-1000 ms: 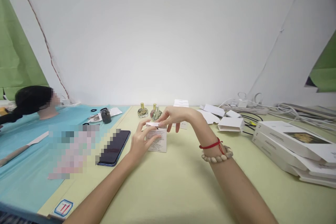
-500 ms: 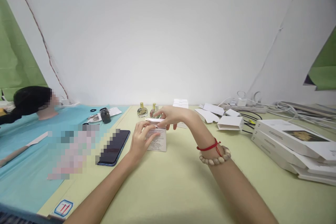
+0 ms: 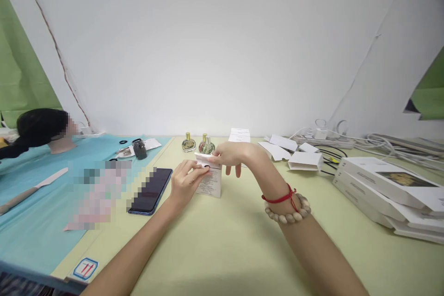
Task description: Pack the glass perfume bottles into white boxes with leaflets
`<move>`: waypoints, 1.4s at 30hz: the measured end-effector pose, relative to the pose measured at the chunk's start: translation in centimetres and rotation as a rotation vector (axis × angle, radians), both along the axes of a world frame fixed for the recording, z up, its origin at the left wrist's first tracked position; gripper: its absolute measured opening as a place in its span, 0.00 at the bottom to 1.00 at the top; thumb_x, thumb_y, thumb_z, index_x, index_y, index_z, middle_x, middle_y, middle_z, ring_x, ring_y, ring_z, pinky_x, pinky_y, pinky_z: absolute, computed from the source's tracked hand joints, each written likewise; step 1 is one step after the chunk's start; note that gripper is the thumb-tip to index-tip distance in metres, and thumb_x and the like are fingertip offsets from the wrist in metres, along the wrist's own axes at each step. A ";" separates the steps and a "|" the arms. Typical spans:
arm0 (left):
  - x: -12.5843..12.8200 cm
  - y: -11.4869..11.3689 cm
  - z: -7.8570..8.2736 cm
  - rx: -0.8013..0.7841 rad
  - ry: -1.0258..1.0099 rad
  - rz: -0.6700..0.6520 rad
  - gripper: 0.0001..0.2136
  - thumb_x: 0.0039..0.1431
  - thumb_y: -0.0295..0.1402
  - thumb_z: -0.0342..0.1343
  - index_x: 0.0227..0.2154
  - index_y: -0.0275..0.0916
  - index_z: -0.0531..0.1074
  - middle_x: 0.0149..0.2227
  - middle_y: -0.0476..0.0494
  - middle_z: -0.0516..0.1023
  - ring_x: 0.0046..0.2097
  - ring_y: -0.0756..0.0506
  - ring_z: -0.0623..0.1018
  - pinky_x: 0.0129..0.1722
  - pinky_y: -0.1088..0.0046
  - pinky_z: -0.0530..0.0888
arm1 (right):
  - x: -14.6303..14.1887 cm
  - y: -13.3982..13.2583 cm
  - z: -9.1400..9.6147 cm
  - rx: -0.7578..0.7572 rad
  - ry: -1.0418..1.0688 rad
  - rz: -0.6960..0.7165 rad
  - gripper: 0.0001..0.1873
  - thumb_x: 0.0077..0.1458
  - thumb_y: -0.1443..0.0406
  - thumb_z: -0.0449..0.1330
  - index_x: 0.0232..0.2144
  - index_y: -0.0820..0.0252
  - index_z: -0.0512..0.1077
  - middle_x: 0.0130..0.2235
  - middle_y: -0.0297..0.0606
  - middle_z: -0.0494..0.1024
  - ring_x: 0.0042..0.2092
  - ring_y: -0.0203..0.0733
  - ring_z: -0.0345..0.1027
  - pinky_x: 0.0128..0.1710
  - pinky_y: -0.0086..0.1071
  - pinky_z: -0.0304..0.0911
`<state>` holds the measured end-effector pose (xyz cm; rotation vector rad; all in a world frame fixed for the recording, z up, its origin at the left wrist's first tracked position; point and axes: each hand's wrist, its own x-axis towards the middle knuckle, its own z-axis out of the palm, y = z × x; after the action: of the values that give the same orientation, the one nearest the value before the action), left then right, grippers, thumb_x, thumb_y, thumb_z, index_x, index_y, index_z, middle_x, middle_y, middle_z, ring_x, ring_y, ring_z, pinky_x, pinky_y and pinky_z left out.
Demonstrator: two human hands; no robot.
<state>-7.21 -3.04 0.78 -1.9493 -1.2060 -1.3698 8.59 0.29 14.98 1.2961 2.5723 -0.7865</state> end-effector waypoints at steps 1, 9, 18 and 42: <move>0.1 -0.1 0.0 -0.012 -0.020 0.000 0.06 0.52 0.36 0.55 0.32 0.46 0.75 0.29 0.47 0.73 0.35 0.49 0.72 0.35 0.72 0.68 | 0.0 0.0 0.0 -0.005 -0.023 -0.003 0.28 0.48 0.45 0.51 0.39 0.62 0.70 0.37 0.49 0.76 0.34 0.50 0.72 0.30 0.39 0.67; 0.7 -0.5 0.3 -0.063 -0.103 0.045 0.06 0.52 0.37 0.55 0.30 0.44 0.74 0.29 0.48 0.71 0.33 0.50 0.71 0.33 0.75 0.66 | 0.3 0.9 -0.3 -0.014 -0.051 0.003 0.22 0.48 0.51 0.56 0.43 0.56 0.69 0.38 0.43 0.76 0.37 0.47 0.72 0.32 0.36 0.67; 1.5 -0.5 0.8 -0.195 0.030 0.094 0.08 0.57 0.35 0.48 0.35 0.40 0.68 0.42 0.41 0.63 0.44 0.45 0.66 0.44 0.66 0.65 | 1.3 3.3 -0.7 -0.195 0.137 0.158 0.24 0.51 0.53 0.54 0.48 0.57 0.66 0.48 0.43 0.70 0.42 0.43 0.70 0.30 0.30 0.70; 6.4 -0.9 -0.1 -0.447 -0.158 0.201 0.11 0.60 0.38 0.41 0.42 0.47 0.66 0.48 0.43 0.55 0.44 0.47 0.68 0.25 0.80 0.65 | 5.7 2.7 -3.6 -0.038 0.340 0.061 0.21 0.55 0.60 0.50 0.50 0.55 0.66 0.46 0.42 0.72 0.38 0.41 0.68 0.23 0.26 0.69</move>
<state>-0.83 -3.92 0.70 -1.9557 -1.8610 -1.2451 14.24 3.01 11.40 1.1511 2.8205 -1.1240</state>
